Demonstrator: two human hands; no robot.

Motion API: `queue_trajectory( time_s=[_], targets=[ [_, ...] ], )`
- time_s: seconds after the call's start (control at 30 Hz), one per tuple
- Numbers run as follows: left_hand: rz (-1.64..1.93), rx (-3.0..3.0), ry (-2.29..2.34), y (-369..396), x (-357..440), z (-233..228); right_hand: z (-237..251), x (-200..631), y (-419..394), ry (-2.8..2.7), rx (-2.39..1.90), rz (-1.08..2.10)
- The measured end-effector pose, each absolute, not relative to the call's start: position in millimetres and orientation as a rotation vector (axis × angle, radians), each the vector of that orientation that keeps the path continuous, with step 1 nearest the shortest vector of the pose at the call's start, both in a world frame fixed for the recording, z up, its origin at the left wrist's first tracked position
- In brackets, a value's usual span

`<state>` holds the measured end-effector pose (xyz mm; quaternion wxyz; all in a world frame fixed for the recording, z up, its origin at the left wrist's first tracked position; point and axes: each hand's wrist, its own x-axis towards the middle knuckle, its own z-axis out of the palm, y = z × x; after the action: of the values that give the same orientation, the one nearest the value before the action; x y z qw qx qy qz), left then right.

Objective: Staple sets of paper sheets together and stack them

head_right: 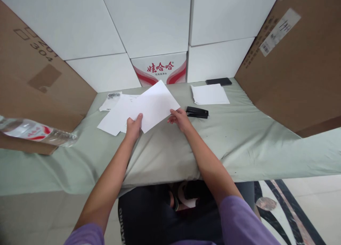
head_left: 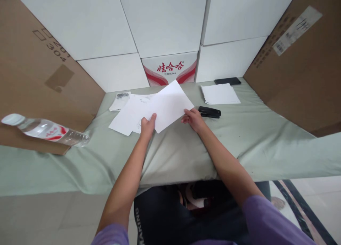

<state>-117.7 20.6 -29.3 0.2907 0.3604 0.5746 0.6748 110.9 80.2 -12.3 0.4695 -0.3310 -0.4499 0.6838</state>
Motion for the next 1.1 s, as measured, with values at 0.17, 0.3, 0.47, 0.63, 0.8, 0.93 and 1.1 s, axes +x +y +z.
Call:
queue_trajectory(
  time_s=[0.17, 0.3, 0.47, 0.63, 0.8, 0.93, 1.1],
  targets=[
    [1.803, 0.772, 1.195, 18.3, -115.7, -20.6, -12.7, 99.3, 71.6, -0.950, -0.839, 1.490],
    [1.723, 0.671, 0.969, 12.3, -124.7, -2.2, -13.2, 102.7, 74.8, -0.927, -0.842, 1.455],
    [1.459, 0.649, 0.917, 4.5, -125.9, 7.5, -11.2, 106.5, 76.9, -0.952, -0.874, 1.478],
    [1.248, 0.746, 0.879, -0.1, -115.1, 5.7, -5.5, 107.8, 71.6, -1.064, -0.927, 1.443],
    [1.182, 0.859, 1.161, 5.1, -116.2, -4.4, -1.8, 111.9, 71.7, -1.210, -1.081, 1.381],
    [0.995, 0.940, 1.248, 2.8, -115.4, -3.2, 14.7, 131.5, 74.3, -1.456, -1.254, 1.159],
    [0.741, 1.041, 1.139, -10.1, -103.7, 8.5, 36.4, 162.3, 69.2, -1.905, -1.310, 1.300]
  ],
)
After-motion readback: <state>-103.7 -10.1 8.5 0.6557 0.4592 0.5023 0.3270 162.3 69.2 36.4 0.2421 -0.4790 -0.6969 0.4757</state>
